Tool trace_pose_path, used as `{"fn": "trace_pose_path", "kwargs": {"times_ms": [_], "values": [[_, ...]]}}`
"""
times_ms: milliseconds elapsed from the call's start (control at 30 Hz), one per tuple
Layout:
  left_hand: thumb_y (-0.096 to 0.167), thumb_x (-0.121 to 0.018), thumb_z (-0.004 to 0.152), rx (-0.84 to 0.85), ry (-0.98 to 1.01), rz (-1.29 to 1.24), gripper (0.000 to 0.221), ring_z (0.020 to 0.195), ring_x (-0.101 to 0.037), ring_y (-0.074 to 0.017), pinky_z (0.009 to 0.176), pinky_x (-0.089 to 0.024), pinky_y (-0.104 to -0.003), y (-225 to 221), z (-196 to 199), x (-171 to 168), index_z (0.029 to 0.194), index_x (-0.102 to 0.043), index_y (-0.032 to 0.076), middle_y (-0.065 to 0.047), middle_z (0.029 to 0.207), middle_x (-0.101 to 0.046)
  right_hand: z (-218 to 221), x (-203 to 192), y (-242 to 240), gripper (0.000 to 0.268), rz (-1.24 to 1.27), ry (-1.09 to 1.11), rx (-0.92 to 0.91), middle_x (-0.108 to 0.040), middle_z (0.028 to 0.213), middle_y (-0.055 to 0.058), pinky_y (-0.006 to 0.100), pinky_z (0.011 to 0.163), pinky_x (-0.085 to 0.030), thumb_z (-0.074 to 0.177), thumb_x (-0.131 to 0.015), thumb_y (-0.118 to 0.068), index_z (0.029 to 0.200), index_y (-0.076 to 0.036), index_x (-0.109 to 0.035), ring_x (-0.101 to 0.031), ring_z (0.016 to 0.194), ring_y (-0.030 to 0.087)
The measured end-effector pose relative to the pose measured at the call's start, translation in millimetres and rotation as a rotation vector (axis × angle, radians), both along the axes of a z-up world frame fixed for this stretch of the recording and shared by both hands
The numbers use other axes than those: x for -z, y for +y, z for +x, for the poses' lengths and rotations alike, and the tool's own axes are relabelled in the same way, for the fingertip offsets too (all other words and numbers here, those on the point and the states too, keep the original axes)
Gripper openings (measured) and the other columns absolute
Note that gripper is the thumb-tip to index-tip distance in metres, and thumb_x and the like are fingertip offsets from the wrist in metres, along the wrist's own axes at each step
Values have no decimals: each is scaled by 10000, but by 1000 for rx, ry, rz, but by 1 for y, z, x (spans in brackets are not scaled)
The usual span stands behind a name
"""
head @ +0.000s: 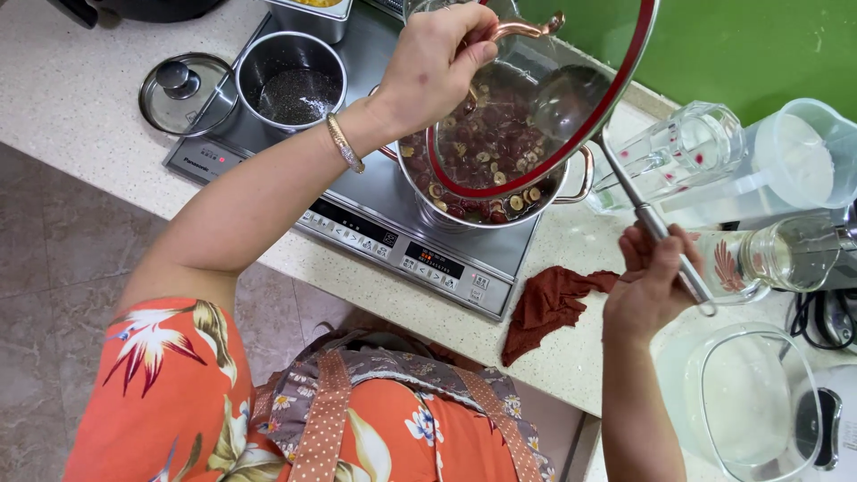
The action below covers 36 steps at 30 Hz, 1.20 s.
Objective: Preparing dried ingredients by washing them in a strainer and cutting them with scissors.
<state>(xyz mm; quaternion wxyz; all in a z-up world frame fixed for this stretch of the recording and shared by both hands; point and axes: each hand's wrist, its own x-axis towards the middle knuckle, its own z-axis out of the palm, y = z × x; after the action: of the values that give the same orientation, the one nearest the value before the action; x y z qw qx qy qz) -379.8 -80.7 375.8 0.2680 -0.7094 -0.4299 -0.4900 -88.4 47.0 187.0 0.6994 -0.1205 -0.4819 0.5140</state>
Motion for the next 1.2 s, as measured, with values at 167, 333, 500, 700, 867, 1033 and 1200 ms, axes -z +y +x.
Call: {"fn": "trace_pose_path", "kwargs": {"times_ms": [167, 333, 500, 700, 867, 1033, 1200], "values": [[-29, -702, 866, -100, 101, -68, 77, 595, -572, -180, 580, -481, -311, 23, 5, 19, 936, -681, -4, -74, 767, -673, 27, -26, 21, 279, -290, 245, -86, -764, 900, 45, 184, 763, -670, 977, -682, -312, 1129, -79, -663, -769, 844, 116], [5, -676, 907, -241, 187, -315, 56, 630, -576, -194, 638, -524, -302, 63, 2, 49, 855, -666, 22, -85, 764, -662, 44, -41, 33, 296, -216, 303, -67, -761, 832, 37, 188, 725, -672, 951, -704, -339, 1067, -67, -698, -777, 823, 124], [80, -740, 790, -418, 344, -414, 143, 861, -626, -298, 741, -559, -398, 96, -6, 75, 920, -737, 20, -134, 957, -671, 41, -54, 20, 328, -147, 269, -101, -772, 874, 55, 187, 731, -658, 949, -710, -364, 1106, -77, -708, -759, 786, 114], [84, -682, 834, -422, 261, -576, 151, 918, -622, -340, 732, -538, -484, 98, -18, 82, 958, -767, 68, -133, 1017, -650, 31, -53, 2, 379, -224, 224, -150, -772, 948, 91, 178, 731, -654, 964, -673, -370, 1201, -74, -681, -756, 824, 112], [75, -715, 796, -478, 261, -593, 181, 971, -615, -328, 793, -523, -529, 105, -16, 88, 973, -753, 73, -120, 1063, -662, 9, -54, 2, 357, -188, 193, -221, -764, 963, 91, 173, 738, -644, 980, -669, -369, 1200, -89, -672, -748, 827, 105], [122, -649, 846, -433, 128, -386, 183, 895, -628, -346, 762, -551, -456, 70, -13, 101, 968, -755, 37, -198, 1072, -648, -44, -67, -18, 327, -194, 205, -331, -751, 977, 126, 179, 700, -633, 989, -658, -319, 1200, -69, -665, -737, 805, 123], [146, -690, 934, -86, 173, -306, 377, 1111, -618, -281, 956, -554, -389, -69, -6, 129, 1267, -546, 43, -145, 1269, -569, -118, -74, -84, 371, -15, 21, -303, -727, 1077, 97, 192, 784, -637, 1025, -641, -363, 1256, -102, -516, -744, 905, 128]]}}
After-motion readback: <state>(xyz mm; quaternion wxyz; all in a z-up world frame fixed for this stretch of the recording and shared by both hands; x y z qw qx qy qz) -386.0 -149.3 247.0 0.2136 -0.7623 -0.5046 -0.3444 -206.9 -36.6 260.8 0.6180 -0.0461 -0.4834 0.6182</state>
